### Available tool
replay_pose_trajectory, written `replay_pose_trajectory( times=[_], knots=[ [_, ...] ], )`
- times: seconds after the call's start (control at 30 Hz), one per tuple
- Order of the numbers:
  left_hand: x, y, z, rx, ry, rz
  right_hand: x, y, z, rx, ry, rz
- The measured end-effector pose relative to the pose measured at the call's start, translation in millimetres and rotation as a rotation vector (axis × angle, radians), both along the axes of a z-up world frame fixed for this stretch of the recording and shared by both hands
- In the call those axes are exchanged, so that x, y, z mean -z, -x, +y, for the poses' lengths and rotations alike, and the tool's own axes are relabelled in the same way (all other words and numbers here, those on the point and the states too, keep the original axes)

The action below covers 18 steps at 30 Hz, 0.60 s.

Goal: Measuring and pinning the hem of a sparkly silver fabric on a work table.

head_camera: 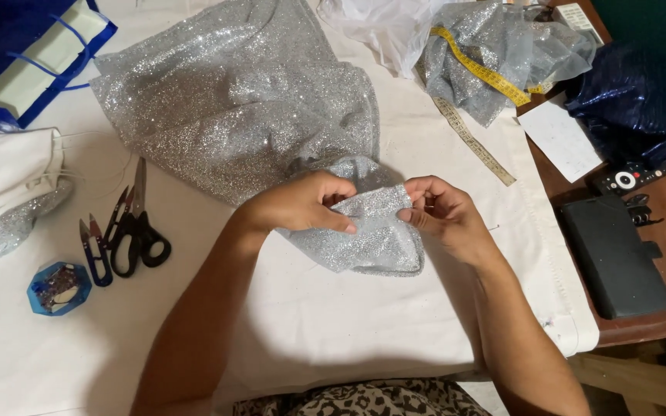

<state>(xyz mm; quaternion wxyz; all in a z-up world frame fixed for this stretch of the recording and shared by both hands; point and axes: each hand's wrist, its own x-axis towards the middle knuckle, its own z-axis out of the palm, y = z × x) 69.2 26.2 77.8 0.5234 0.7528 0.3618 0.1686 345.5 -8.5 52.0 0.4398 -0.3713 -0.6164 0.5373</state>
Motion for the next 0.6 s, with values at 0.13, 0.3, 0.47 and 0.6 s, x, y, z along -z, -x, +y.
replay_pose_trajectory(
  times=[0.13,0.3,0.47,0.6],
  knots=[
    [-37.9,0.4,-9.3,0.009,0.041,0.033,-11.0,7.2,-5.6,-0.007,0.01,0.009],
    [-33.9,0.1,-5.8,-0.032,-0.036,0.044,-5.3,6.5,-5.3,-0.041,0.021,0.022],
    [-47.7,-3.4,-5.4,-0.057,-0.188,0.018,-13.1,13.3,-8.4,-0.069,0.042,0.013],
    [-54.1,-3.5,-8.9,-0.046,-0.139,-0.052,-14.0,10.6,-5.9,-0.048,0.039,0.033]
  ],
)
